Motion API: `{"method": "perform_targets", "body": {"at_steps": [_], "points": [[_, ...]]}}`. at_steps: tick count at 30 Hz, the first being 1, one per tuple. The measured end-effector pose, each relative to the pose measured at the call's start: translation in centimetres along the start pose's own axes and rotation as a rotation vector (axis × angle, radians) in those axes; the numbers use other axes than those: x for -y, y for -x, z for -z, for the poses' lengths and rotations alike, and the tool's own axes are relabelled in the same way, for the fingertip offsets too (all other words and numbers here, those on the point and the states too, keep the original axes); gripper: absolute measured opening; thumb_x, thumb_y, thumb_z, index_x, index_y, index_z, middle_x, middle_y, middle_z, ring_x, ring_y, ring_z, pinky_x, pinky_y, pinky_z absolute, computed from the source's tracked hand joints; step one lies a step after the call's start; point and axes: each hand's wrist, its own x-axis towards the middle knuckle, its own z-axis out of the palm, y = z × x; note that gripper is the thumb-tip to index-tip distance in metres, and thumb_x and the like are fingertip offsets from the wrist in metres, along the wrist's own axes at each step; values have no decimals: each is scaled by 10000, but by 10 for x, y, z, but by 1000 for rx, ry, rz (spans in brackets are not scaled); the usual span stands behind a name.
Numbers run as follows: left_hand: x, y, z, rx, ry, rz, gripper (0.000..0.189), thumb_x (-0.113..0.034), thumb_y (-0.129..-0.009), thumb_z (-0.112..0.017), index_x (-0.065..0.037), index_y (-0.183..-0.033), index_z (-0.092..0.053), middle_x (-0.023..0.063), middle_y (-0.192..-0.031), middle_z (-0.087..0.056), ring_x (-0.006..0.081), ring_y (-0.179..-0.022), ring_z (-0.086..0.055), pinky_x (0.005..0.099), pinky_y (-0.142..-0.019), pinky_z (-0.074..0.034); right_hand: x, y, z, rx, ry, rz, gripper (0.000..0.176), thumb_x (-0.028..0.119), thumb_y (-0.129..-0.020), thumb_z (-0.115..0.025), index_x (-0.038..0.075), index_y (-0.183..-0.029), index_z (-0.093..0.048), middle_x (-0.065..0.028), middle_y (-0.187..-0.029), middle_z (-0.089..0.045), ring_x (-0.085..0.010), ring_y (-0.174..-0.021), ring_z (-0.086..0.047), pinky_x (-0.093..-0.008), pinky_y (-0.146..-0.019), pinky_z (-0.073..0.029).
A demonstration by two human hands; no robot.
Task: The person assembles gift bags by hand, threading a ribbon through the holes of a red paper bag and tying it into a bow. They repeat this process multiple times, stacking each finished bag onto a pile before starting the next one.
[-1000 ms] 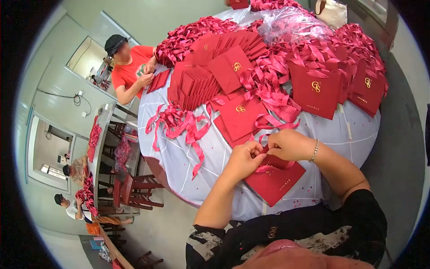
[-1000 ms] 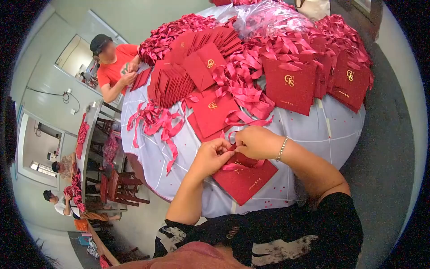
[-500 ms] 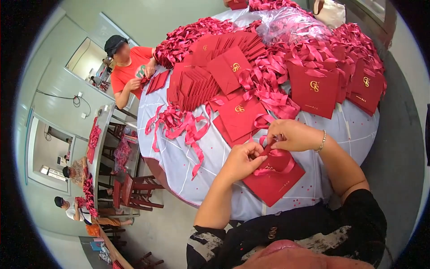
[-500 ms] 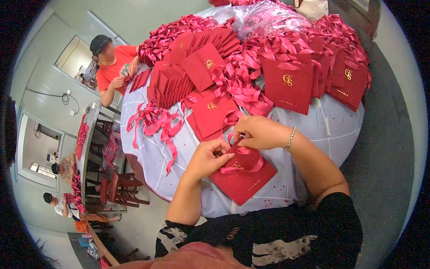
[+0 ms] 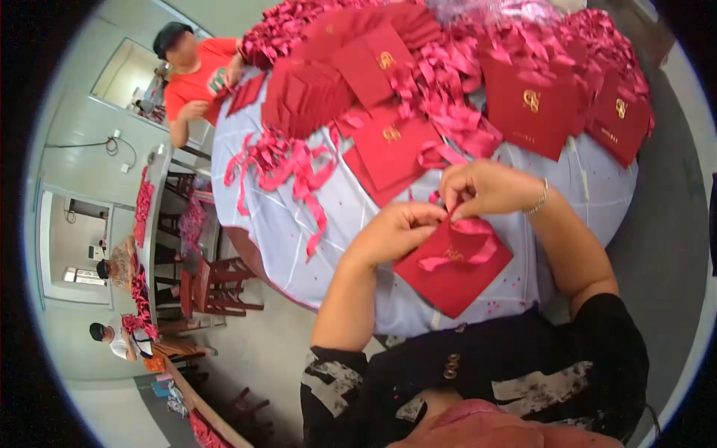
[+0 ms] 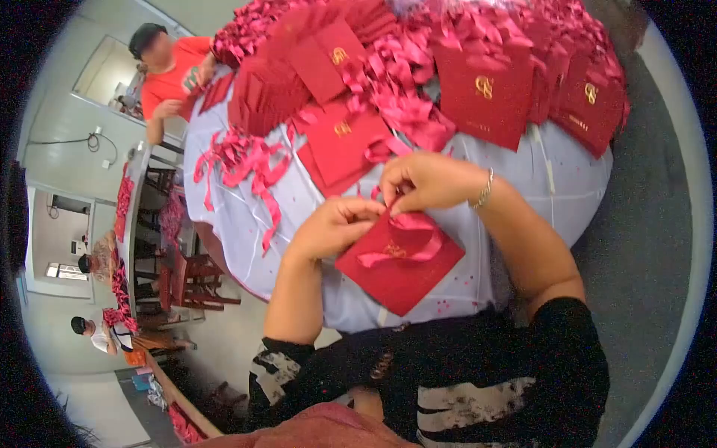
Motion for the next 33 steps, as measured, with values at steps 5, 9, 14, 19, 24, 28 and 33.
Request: {"method": "perform_targets", "body": {"at_steps": [5,9,14,19,24,28,33], "points": [[0,-5,-1,-62,-325,-87,179,22,-883,-588,9,-1034,-683,48,-870,-706,81,-775,-622,249,-687,-484,0,-3,-1,54,-193,-187,112,-23,-781,-735,-10,-816,-630,-52,-956,-606,-120,-857,-567,-250,-729,-459],[-8,-8,1,23,-589,-411,125,16,-798,-639,7,-919,-671,149,-778,-644,290,-712,-635,327,-651,-491,4,-5,-1,107,-294,-134,103,-41,-772,-733,-17,-807,-639,-73,-990,-610,-120,-867,-569,-244,-732,-466],[-17,-4,6,55,-599,-436,86,-24,-798,-663,10,-877,-671,150,-718,-615,300,-681,-628,339,-623,-487,7,-9,2,206,-349,-121,106,15,-754,-774,-2,-758,-670,-97,-1015,-622,-143,-892,-580,-260,-760,-465],[-19,6,39,-167,-660,-365,112,-85,-873,-667,13,-911,-705,64,-742,-676,157,-643,-614,286,-589,-484,9,2,19,266,-416,-42,109,65,-752,-778,15,-784,-687,-83,-1036,-614,-132,-923,-562,-240,-761,-423],[-14,2,40,-319,-199,-213,198,-162,-946,-624,-2,-1025,-712,31,-857,-699,78,-729,-607,231,-637,-475,3,5,26,123,-429,-118,129,57,-747,-789,13,-785,-674,-80,-1038,-608,-155,-985,-559,-265,-830,-430],[-15,2,42,-324,-123,-105,373,-352,-1009,-515,-23,-1003,-691,41,-875,-695,105,-787,-631,236,-697,-485,6,5,27,94,-438,-160,121,47,-757,-783,13,-784,-670,-77,-1030,-603,-163,-995,-557,-280,-858,-434],[-3,3,39,-45,-298,92,483,-405,-1032,-469,-51,-720,-569,-48,-669,-497,44,-644,-446,247,-598,-396,-5,7,29,67,-407,-156,172,87,-737,-818,13,-777,-668,-83,-1014,-579,-146,-942,-546,-259,-803,-448]]}}
